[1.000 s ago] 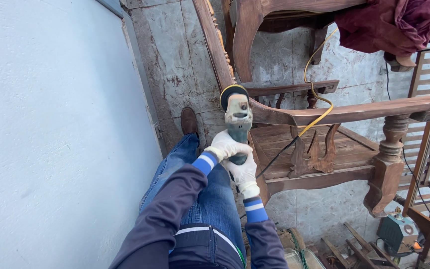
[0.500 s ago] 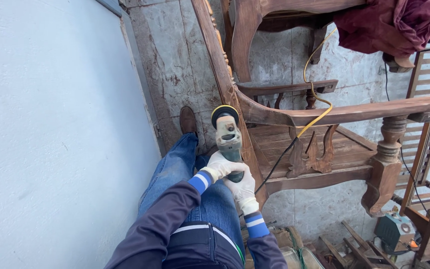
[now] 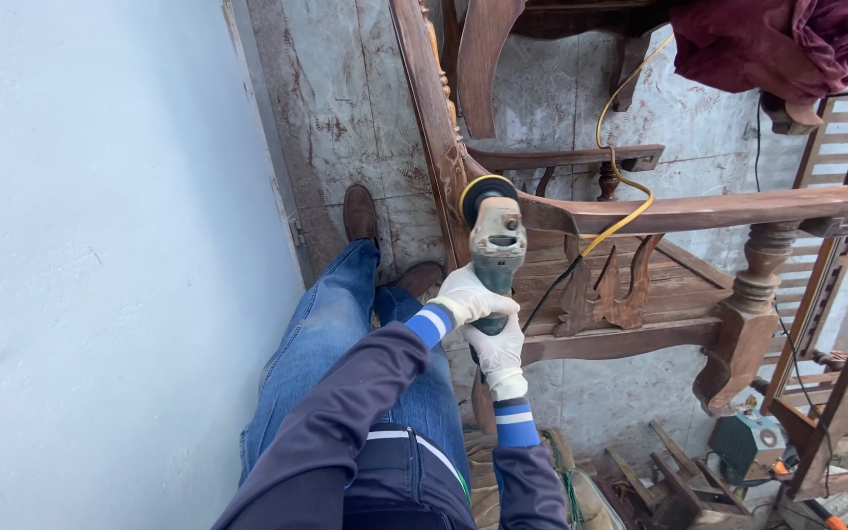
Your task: The person sands a carved wooden chair frame using a handheld angle grinder fitted with a sanding disc, working over the armrests, rails and edges while the chair rests on the workshop floor. They reposition around the chair and steady it with their free hand as they grind different surfaces.
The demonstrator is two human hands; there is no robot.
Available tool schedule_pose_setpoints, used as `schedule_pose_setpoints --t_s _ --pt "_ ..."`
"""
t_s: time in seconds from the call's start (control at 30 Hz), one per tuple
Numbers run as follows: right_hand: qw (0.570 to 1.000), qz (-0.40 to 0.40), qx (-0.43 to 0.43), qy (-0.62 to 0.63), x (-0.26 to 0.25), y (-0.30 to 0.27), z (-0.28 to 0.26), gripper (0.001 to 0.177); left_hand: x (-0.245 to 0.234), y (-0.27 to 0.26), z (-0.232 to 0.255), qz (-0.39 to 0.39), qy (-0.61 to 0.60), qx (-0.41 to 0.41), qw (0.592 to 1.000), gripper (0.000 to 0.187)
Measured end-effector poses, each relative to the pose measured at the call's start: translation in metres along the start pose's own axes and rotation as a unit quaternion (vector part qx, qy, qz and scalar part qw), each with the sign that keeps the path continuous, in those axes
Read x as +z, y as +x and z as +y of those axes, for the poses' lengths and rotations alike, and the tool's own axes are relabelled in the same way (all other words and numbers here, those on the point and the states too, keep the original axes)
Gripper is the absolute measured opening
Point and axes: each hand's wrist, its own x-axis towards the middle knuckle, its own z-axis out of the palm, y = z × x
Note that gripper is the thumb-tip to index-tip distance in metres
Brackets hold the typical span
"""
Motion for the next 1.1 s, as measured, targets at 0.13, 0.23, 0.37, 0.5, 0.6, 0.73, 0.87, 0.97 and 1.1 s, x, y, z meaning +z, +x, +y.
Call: schedule_pose_setpoints --t_s 0.13,0.23,0.37,0.5,0.6,0.73,0.87,0.97,1.1 --pt "0.996 -0.027 0.007 -0.082 0.000 -0.018 0.004 0.070 0.010 -0.018 -0.028 0.006 -0.053 -0.015 0.998 0.066" --pt "0.995 -0.039 0.001 -0.087 -0.003 -0.038 0.010 0.069 0.016 -0.032 -0.044 0.009 -0.089 -0.035 0.995 0.062" --pt "0.995 -0.059 0.012 -0.073 -0.016 -0.060 0.022 0.070 0.033 -0.046 -0.062 -0.006 -0.100 -0.037 0.994 0.055" --pt "0.990 -0.058 0.019 -0.130 -0.032 -0.079 0.047 0.070 0.055 -0.062 -0.074 -0.037 -0.111 -0.041 0.992 0.049" --pt "0.988 -0.050 0.057 -0.137 -0.038 -0.084 0.070 0.076 0.067 -0.064 -0.080 -0.039 -0.097 -0.040 0.994 0.049" --pt "0.995 -0.053 0.014 -0.088 -0.037 -0.076 0.071 0.079 0.062 -0.062 -0.071 -0.024 -0.098 -0.046 0.994 0.051" --pt "0.995 -0.061 0.004 -0.073 -0.016 -0.048 0.050 0.076 0.043 -0.036 -0.062 0.024 -0.087 -0.018 0.996 0.066" --pt "0.996 -0.039 0.018 -0.082 -0.009 -0.024 0.037 0.073 0.032 -0.013 -0.044 0.037 -0.030 0.001 0.999 0.078" --pt "0.998 -0.011 -0.018 -0.055 -0.005 0.002 0.017 0.070 0.020 0.006 -0.023 0.032 -0.019 0.016 0.999 0.082"
